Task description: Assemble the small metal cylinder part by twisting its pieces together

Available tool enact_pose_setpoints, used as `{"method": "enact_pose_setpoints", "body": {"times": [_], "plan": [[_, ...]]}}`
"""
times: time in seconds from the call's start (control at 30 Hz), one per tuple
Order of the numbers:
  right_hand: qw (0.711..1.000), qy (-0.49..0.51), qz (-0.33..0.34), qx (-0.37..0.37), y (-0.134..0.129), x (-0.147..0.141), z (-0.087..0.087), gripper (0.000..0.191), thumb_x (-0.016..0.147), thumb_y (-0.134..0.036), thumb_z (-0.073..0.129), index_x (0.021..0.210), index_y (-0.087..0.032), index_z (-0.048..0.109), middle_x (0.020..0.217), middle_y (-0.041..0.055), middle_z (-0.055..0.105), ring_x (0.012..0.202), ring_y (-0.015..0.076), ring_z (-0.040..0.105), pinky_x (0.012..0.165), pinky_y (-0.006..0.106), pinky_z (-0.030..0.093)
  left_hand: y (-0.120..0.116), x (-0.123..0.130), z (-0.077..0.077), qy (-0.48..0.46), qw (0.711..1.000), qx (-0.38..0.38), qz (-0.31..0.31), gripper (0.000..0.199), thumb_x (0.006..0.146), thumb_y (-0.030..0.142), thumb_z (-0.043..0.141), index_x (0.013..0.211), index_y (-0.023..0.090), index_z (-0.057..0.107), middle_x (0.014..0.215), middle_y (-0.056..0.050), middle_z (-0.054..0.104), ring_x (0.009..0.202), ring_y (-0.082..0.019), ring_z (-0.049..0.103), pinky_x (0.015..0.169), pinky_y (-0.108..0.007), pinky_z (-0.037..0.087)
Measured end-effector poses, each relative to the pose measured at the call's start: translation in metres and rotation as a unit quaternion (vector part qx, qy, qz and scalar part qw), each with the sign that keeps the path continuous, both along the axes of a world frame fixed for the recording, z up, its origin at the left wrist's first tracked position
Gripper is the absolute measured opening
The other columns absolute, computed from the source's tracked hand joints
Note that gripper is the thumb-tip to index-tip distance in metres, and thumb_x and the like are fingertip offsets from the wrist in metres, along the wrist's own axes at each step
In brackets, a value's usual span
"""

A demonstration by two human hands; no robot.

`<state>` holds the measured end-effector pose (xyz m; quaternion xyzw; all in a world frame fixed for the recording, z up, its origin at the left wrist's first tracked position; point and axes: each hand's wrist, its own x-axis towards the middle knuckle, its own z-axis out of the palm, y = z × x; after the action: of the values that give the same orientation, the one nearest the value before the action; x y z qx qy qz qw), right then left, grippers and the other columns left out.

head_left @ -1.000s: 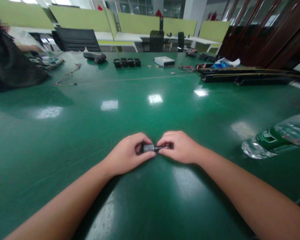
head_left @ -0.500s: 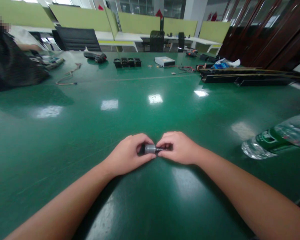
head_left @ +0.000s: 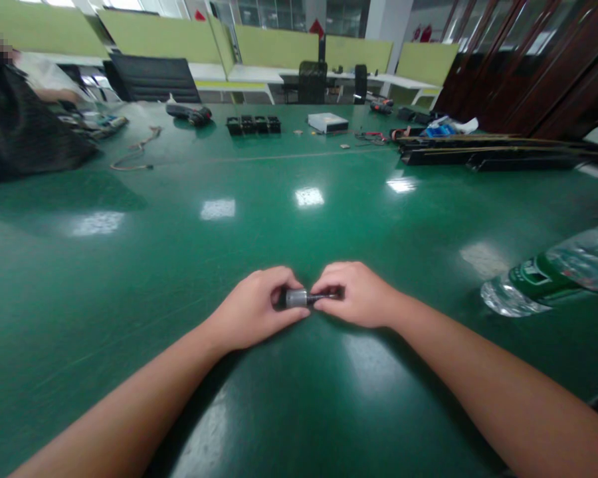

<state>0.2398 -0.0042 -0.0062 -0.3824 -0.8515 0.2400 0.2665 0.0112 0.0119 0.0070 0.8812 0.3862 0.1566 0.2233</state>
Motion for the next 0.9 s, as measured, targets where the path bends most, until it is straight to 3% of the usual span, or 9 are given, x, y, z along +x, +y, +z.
{"method": "enact_pose_setpoints", "body": {"times": [0.9], "plan": [[1.000,-0.008,-0.008,-0.020,0.0006,0.0076,0.0028,0.011,0.078,-0.018,0.073,0.089,-0.017,0.076,0.082,0.0025,0.070,0.071,0.0123,0.060,0.065,0.023,0.043,0.0005,-0.0008,0.0013,0.001,1.000,-0.009,0.002,0.027,0.081,0.045,0.070,0.089,0.020,0.064,0.075,0.001,0.060,0.067,-0.016,0.055,0.062,-0.025,0.039]]}}
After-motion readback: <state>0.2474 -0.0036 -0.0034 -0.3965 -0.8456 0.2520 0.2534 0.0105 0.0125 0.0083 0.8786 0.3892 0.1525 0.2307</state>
